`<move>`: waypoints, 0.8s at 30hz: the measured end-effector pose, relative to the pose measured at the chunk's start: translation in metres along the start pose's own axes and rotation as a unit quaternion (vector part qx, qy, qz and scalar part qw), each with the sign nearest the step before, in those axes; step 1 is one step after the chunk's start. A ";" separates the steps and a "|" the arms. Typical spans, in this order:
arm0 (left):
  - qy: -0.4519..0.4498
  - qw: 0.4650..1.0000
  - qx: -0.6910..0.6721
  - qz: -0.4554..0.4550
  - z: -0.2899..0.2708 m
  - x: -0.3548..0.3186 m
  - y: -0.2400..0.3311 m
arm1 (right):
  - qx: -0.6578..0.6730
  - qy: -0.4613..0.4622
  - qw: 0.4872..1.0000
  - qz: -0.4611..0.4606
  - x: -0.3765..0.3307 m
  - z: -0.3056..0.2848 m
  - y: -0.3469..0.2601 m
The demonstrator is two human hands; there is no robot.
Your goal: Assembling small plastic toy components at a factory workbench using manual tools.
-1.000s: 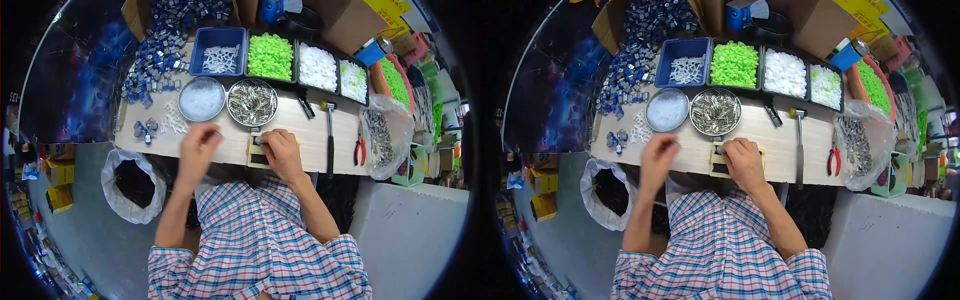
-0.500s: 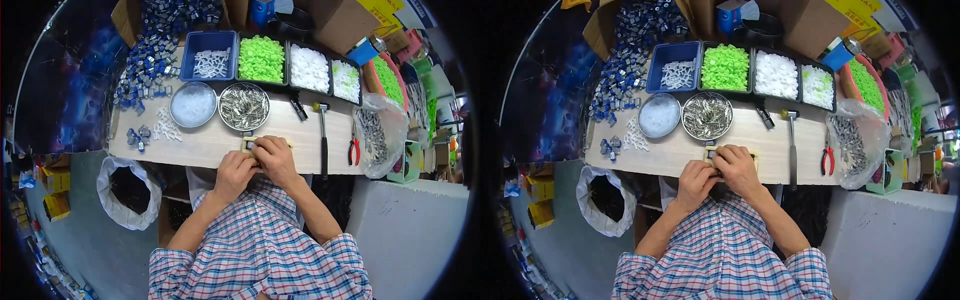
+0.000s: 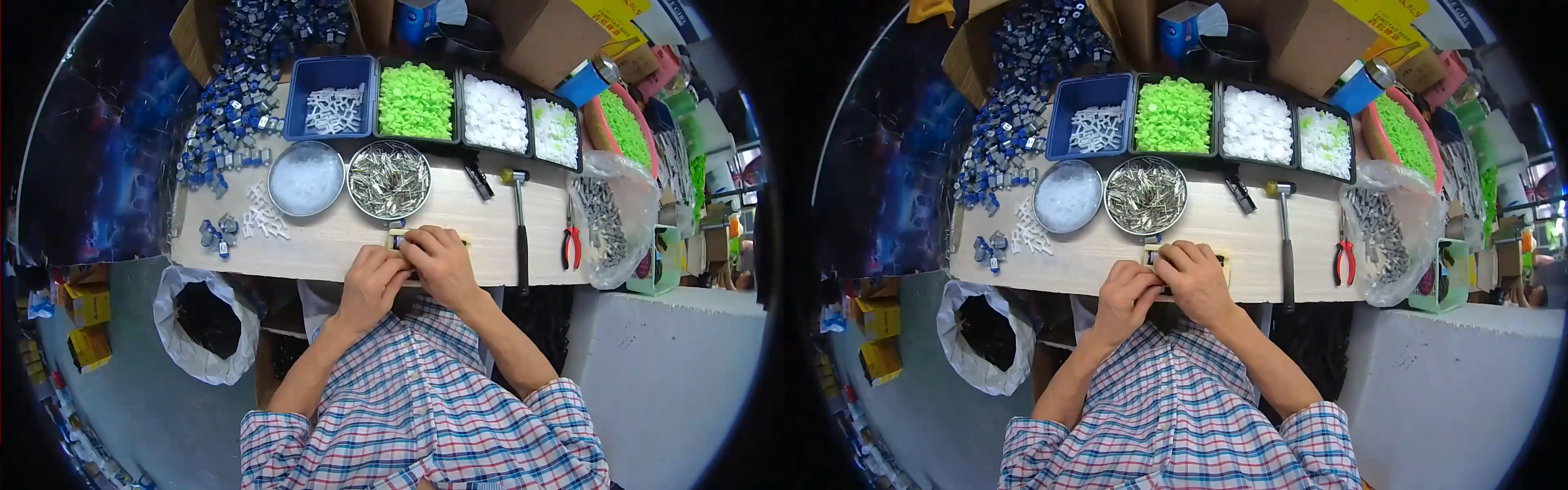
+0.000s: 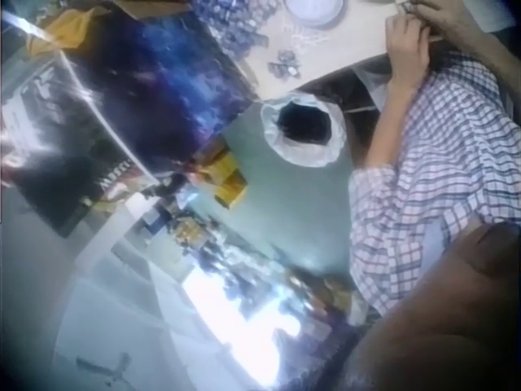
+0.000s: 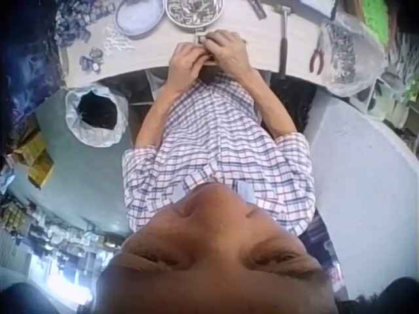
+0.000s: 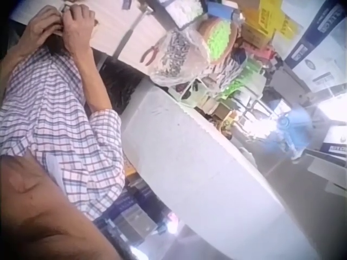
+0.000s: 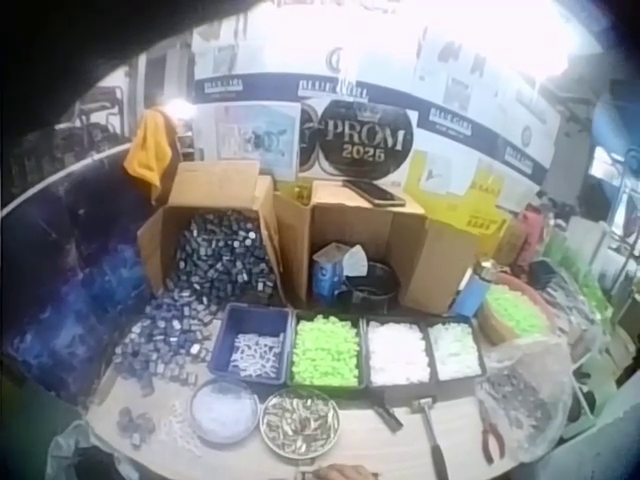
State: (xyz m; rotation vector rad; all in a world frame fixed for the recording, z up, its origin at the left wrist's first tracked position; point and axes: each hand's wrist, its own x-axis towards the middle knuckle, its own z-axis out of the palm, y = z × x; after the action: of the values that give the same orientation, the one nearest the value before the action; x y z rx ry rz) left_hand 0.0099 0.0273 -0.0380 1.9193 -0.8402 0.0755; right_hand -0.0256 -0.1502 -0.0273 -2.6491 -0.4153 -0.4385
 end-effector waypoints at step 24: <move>-0.033 0.952 -0.066 -0.296 0.004 -0.002 0.001 | -0.124 0.131 0.970 0.163 0.147 0.010 0.124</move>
State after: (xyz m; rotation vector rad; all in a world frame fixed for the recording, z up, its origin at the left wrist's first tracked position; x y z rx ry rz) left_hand 0.0066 0.0247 -0.0403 1.9767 -0.2744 -0.3991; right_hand 0.1536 -0.2206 -0.0261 -2.7702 0.1677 -0.7597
